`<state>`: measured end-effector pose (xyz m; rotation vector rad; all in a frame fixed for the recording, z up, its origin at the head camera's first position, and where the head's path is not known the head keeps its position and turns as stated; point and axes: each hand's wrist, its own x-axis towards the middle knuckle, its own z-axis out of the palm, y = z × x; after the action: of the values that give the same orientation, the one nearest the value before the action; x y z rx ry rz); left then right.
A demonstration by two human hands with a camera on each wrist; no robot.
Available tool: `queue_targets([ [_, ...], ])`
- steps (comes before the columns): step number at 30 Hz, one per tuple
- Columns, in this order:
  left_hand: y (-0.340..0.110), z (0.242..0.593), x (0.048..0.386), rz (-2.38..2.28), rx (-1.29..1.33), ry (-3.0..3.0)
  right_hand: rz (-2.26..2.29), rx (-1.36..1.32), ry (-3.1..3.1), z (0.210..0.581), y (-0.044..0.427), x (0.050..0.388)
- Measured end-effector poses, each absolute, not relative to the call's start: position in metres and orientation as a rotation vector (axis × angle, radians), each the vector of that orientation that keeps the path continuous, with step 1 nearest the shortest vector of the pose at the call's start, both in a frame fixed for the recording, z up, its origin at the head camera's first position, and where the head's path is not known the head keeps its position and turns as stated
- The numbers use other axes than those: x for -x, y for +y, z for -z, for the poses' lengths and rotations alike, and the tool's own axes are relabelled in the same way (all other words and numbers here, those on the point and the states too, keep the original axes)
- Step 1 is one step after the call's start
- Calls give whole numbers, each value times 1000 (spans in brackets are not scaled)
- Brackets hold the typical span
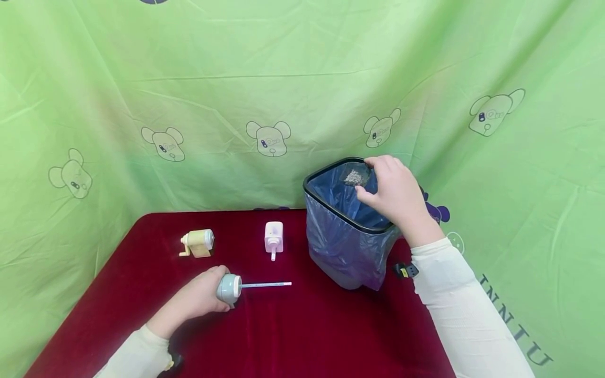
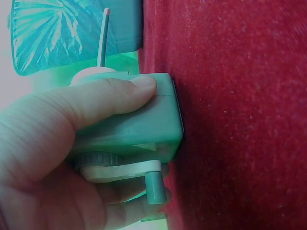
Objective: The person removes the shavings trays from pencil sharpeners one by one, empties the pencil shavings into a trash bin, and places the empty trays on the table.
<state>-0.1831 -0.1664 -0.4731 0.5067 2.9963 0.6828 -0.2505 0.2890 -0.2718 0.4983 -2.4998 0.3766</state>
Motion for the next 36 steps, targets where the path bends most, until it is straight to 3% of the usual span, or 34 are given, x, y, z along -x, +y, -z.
queue_targets([
  [36,-164,470,182,-684,-511,2997,-120,-647,-2372,268,287,251],
])
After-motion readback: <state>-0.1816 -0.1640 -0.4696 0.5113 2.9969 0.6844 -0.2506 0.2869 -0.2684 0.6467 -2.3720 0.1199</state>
